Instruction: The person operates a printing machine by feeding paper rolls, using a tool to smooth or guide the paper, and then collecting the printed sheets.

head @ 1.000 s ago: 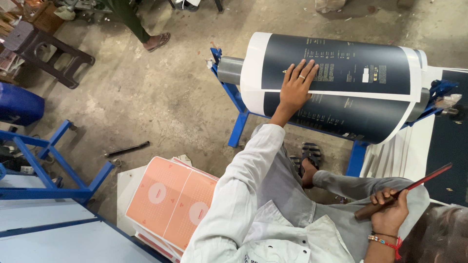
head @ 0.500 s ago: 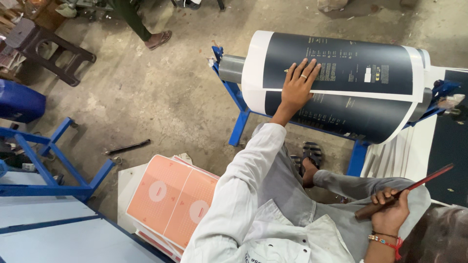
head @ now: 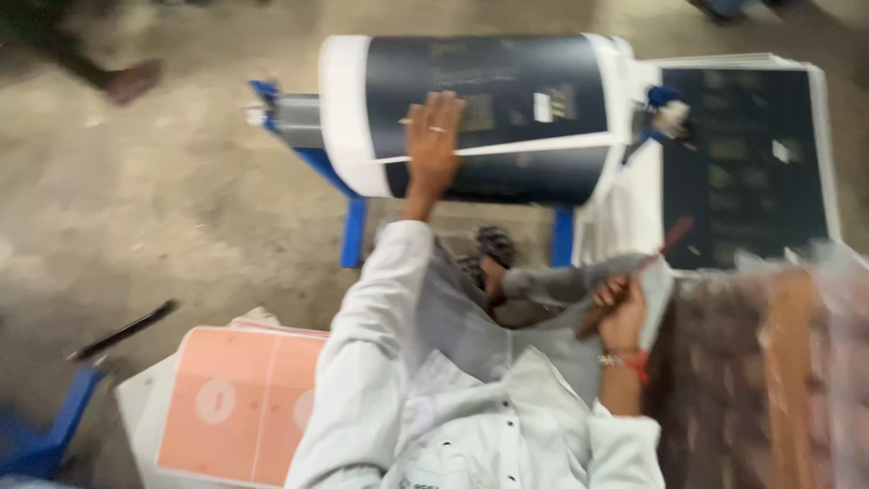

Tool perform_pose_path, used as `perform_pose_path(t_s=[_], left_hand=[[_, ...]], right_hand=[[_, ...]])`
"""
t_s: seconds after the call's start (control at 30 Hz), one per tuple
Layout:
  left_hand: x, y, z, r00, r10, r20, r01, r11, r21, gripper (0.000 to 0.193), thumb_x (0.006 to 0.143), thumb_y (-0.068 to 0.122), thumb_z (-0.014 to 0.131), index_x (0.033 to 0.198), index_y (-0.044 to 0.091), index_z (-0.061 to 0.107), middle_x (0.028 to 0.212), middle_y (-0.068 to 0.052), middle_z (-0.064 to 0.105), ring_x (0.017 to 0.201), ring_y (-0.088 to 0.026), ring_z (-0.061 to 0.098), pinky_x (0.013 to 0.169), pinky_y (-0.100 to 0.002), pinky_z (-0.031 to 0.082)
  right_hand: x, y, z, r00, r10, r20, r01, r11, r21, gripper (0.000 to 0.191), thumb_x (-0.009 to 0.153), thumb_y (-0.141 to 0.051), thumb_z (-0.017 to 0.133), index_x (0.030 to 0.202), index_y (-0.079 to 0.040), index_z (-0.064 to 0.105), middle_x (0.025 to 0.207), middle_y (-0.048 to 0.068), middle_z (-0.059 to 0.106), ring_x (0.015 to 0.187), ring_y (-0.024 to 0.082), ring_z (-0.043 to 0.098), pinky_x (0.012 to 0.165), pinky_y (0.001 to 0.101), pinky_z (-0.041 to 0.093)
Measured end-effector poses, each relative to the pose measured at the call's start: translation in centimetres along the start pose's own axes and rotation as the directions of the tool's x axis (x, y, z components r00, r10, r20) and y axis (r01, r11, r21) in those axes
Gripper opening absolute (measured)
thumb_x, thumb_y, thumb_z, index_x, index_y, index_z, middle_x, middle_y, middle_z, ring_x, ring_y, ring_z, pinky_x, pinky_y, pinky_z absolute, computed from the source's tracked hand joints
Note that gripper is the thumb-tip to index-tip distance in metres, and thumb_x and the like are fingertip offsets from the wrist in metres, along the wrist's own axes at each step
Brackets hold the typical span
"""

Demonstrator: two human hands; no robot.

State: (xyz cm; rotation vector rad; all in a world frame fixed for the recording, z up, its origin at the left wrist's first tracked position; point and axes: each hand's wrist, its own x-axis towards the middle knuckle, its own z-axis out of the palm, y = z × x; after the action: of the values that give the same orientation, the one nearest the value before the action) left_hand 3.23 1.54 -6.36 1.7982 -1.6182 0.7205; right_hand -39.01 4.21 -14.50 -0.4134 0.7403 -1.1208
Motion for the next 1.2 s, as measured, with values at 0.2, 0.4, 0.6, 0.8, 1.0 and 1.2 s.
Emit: perform_pose_path(t_s=[0.2,0.4,0.6,0.8,1.0,1.2], left_hand=[[-2.5,1.5,0.0,0.995,0.004,-0.098,-0.001,0.999,0.036,0.051,0.096,-0.002,0.058,0.146,0.007,0.057,0.158,-0.009,0.051,0.151,-0.03,0.042,0.125,-0.054,0.03],[-2.0,2.2,-2.2,0.999,0.028,0.031,-0.029,0.998,0.048,0.058,0.09,-0.001,0.062,0.147,0.005,0.057,0.157,-0.014,0.051,0.149,-0.034,0.042,0.124,-0.055,0.025],[4.8,0.4,-2.5,0.988,0.047,0.149,-0.051,0.998,0.024,0.069,0.082,0.005,0.073,0.148,0.005,0.053,0.154,-0.014,0.053,0.144,-0.036,0.044,0.121,-0.055,0.027],[5.3,0.9,-1.8,0.988,0.11,0.11,-0.113,0.993,0.023,0.074,0.077,0.008,0.076,0.147,0.004,0.054,0.151,-0.017,0.052,0.14,-0.039,0.045,0.118,-0.057,0.028],[3.1,1.2,-2.0,0.986,0.107,0.132,-0.118,0.989,0.084,0.077,0.078,0.011,0.079,0.152,0.006,0.055,0.156,-0.014,0.05,0.144,-0.037,0.043,0.12,-0.057,0.027],[1.2,1.8,-5.1,0.948,0.126,0.292,-0.124,0.992,-0.025,0.088,0.08,0.042,0.087,0.148,-0.001,0.052,0.152,-0.022,0.049,0.14,-0.042,0.042,0.115,-0.066,0.024]], right_hand=[[-0.3,-0.3,0.0,0.999,-0.009,0.041,0.01,1.0,-0.008,0.035,0.11,-0.045,0.05,0.092,-0.014,0.051,0.079,-0.001,0.048,0.06,0.013,0.043,0.057,0.0295,0.038],[-0.9,-0.6,1.8,0.997,-0.043,0.059,0.044,0.999,-0.014,0.028,0.11,-0.039,0.053,0.099,-0.013,0.054,0.082,0.0,0.052,0.064,0.013,0.047,0.057,0.0288,0.039],[1.2,-0.3,8.3,0.99,-0.07,0.124,0.087,0.987,-0.135,0.022,0.107,-0.033,0.054,0.109,-0.012,0.057,0.083,0.002,0.057,0.064,0.015,0.054,0.055,0.0305,0.045],[5.4,1.0,15.1,0.98,-0.159,0.122,0.162,0.987,-0.014,0.022,0.107,-0.033,0.054,0.111,-0.012,0.059,0.078,0.0,0.056,0.057,0.012,0.051,0.051,0.0296,0.044],[0.9,7.6,18.2,0.976,0.072,0.205,-0.012,0.96,-0.28,0.022,0.107,-0.033,0.052,0.104,-0.012,0.054,0.07,-0.001,0.053,0.045,0.009,0.047,0.037,0.0265,0.04],[-2.2,4.3,16.1,0.908,0.257,0.33,-0.147,0.934,-0.325,0.022,0.108,-0.031,0.052,0.109,-0.009,0.054,0.074,-0.001,0.05,0.048,0.007,0.043,0.042,0.0223,0.036]])
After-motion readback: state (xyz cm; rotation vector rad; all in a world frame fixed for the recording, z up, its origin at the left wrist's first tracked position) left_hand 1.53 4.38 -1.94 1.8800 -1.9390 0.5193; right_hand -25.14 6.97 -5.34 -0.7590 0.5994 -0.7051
